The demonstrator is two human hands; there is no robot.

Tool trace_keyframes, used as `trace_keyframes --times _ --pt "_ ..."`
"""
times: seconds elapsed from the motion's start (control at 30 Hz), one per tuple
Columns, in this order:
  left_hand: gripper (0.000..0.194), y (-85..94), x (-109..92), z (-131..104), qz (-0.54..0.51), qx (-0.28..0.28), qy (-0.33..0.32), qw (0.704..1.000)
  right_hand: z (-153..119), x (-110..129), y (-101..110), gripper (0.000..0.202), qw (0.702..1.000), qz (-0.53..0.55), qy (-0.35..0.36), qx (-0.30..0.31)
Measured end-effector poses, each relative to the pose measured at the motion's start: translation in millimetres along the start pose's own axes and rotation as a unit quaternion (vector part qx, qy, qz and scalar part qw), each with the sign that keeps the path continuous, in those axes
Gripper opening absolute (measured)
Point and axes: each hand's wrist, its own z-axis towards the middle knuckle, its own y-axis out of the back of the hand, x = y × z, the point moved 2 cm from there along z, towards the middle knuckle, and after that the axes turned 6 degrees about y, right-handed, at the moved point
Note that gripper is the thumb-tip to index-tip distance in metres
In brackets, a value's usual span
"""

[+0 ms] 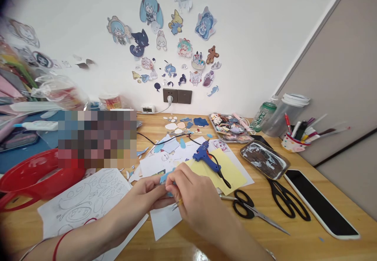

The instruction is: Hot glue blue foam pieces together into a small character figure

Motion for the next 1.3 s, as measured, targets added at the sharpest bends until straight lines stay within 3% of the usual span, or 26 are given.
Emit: trace_keyframes --times 0.13,0.27,0.33,0.4,0.5,0.57,0.73,0.9,1.07,1.17,1.23,1.3 --pt "0.017 3.8 2.6 2.7 -0.028 -0.055 0.029 0.998 -5.8 7.5 11.0 0.016 0.993 0.099 -0.064 0.023" --pt "0.009 6.0 4.9 4.9 -0.051 -0.025 0.019 0.998 -14.1 -8.6 31.4 0.021 0.984 0.039 -0.175 -0.005" --pt "0.011 7.4 5.7 4.8 -0.053 -0.015 0.014 0.998 -21.3 -30.4 44.9 0.026 0.966 -0.065 -0.247 -0.035" --pt "0.013 8.8 6.2 4.9 -0.053 -0.014 0.016 0.998 -32.0 -59.1 57.0 0.031 0.934 -0.177 -0.31 -0.025" --pt "0.019 10.7 6.6 6.7 -0.065 -0.025 0.028 0.997 -56.2 -108.1 67.8 0.039 0.875 -0.279 -0.391 0.053" --pt "0.022 11.9 7.2 8.9 -0.083 -0.038 0.039 0.995 -75.7 -138.1 70.0 0.049 0.848 -0.282 -0.439 0.097" --pt "0.02 13.4 11.0 12.9 -0.119 -0.047 0.046 0.991 -109.4 -176.8 63.1 0.034 0.863 -0.193 -0.446 0.139" --pt "0.011 11.7 13.3 11.0 -0.145 -0.03 0.038 0.988 -113.5 -181.3 60.8 0.028 0.89 -0.135 -0.409 0.147" --pt "0.01 6.3 6.0 5.3 -0.087 0.005 0.02 0.996 -100.9 -175.3 72.4 0.025 0.884 -0.165 -0.423 0.11" --pt "0.014 3.1 1.0 1.0 -0.021 0.013 0.004 1.0 -82.4 -149.5 77.1 0.045 0.868 -0.234 -0.434 0.055" --pt "0.014 1.4 -0.7 -2.1 0.013 0.006 0.004 1.0 -67.0 -124.0 75.1 0.053 0.887 -0.234 -0.397 0.004" --pt "0.015 -0.3 -1.7 -4.9 0.036 0.002 0.002 0.999 -53.2 -98.2 70.5 0.046 0.909 -0.2 -0.362 -0.044"
